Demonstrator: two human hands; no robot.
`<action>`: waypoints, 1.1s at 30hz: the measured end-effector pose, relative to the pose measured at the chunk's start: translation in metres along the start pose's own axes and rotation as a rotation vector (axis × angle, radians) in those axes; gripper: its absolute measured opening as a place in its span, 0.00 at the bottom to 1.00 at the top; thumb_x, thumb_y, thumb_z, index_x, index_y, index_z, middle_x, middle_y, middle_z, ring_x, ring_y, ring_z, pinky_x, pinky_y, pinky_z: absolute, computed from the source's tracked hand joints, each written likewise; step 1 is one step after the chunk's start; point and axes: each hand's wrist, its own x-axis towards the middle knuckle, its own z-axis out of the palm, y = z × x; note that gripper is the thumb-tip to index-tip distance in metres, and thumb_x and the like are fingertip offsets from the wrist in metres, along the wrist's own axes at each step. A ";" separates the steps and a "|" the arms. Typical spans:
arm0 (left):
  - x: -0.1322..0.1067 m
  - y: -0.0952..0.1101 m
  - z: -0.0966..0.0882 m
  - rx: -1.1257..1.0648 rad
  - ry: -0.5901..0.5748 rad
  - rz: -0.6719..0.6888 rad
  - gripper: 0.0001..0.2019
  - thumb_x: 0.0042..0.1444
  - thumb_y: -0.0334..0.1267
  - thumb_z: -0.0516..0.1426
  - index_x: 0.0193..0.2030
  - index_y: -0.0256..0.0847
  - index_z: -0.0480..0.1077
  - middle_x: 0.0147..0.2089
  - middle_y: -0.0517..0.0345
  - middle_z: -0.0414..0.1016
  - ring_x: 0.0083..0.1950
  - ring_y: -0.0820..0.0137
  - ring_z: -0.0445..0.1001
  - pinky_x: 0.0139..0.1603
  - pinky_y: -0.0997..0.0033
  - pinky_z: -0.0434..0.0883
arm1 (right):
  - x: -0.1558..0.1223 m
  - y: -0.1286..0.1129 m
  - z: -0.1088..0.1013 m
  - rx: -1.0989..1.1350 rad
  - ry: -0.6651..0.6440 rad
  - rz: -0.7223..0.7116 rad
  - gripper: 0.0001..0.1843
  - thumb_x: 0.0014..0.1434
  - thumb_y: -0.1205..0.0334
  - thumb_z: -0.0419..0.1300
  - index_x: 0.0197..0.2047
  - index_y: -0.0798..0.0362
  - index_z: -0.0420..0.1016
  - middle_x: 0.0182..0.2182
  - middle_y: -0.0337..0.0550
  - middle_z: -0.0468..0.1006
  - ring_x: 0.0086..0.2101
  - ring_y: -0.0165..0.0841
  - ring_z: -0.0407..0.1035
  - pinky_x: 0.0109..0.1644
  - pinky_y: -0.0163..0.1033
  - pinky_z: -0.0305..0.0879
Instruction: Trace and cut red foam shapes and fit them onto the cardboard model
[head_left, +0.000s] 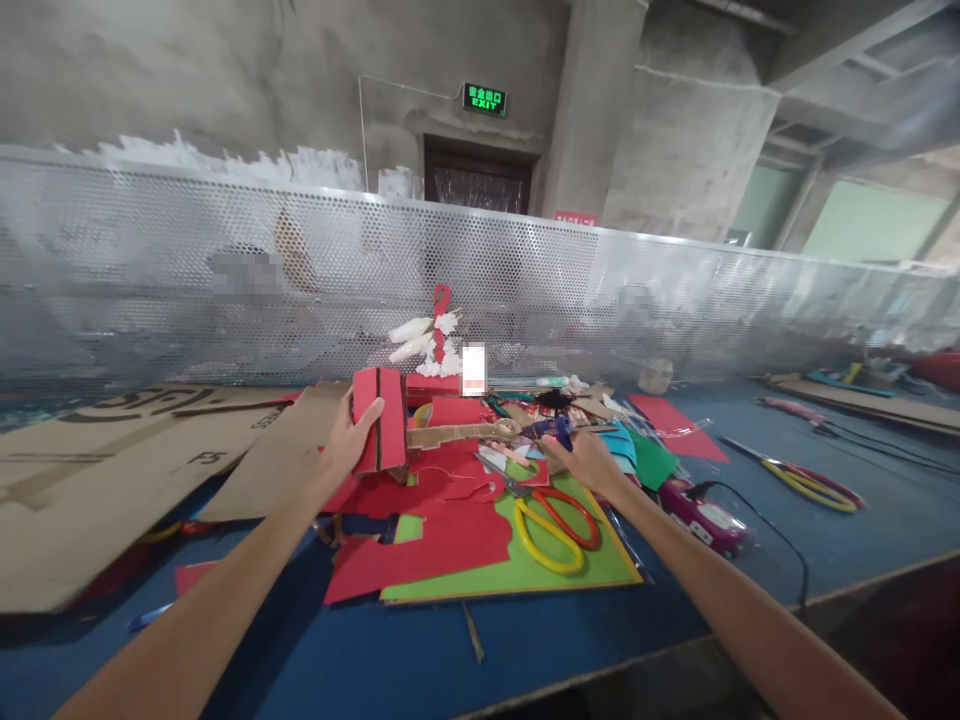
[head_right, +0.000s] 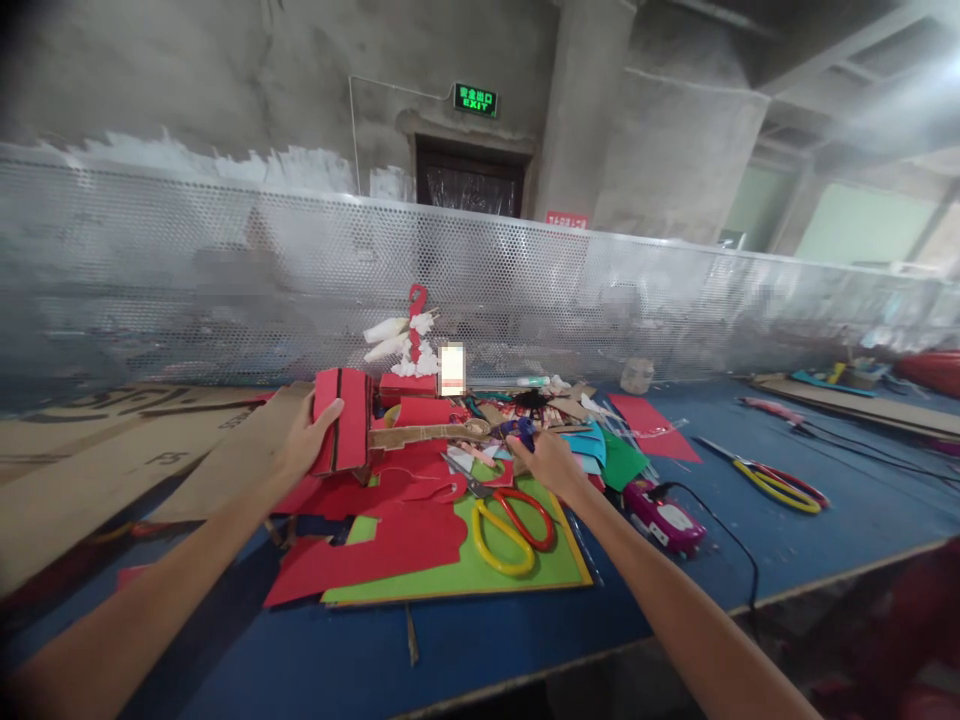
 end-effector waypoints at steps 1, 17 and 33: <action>0.000 0.000 0.000 -0.002 0.000 -0.001 0.30 0.59 0.55 0.58 0.64 0.43 0.64 0.65 0.47 0.69 0.66 0.56 0.67 0.69 0.54 0.63 | -0.001 -0.003 -0.001 0.003 -0.006 -0.006 0.29 0.69 0.43 0.49 0.29 0.56 0.77 0.28 0.54 0.81 0.32 0.44 0.76 0.35 0.39 0.60; 0.004 -0.011 -0.002 -0.016 -0.002 0.047 0.33 0.59 0.56 0.59 0.67 0.45 0.61 0.68 0.47 0.66 0.67 0.56 0.67 0.69 0.53 0.62 | 0.012 -0.108 -0.007 0.160 0.048 -0.263 0.21 0.68 0.47 0.54 0.45 0.54 0.79 0.40 0.50 0.82 0.43 0.40 0.74 0.45 0.36 0.62; 0.000 -0.006 -0.001 0.008 -0.003 0.050 0.32 0.60 0.56 0.58 0.67 0.43 0.60 0.69 0.46 0.65 0.70 0.57 0.63 0.70 0.56 0.59 | 0.009 -0.138 0.006 0.272 0.034 -0.347 0.20 0.68 0.47 0.55 0.37 0.54 0.76 0.32 0.47 0.80 0.34 0.38 0.74 0.36 0.37 0.58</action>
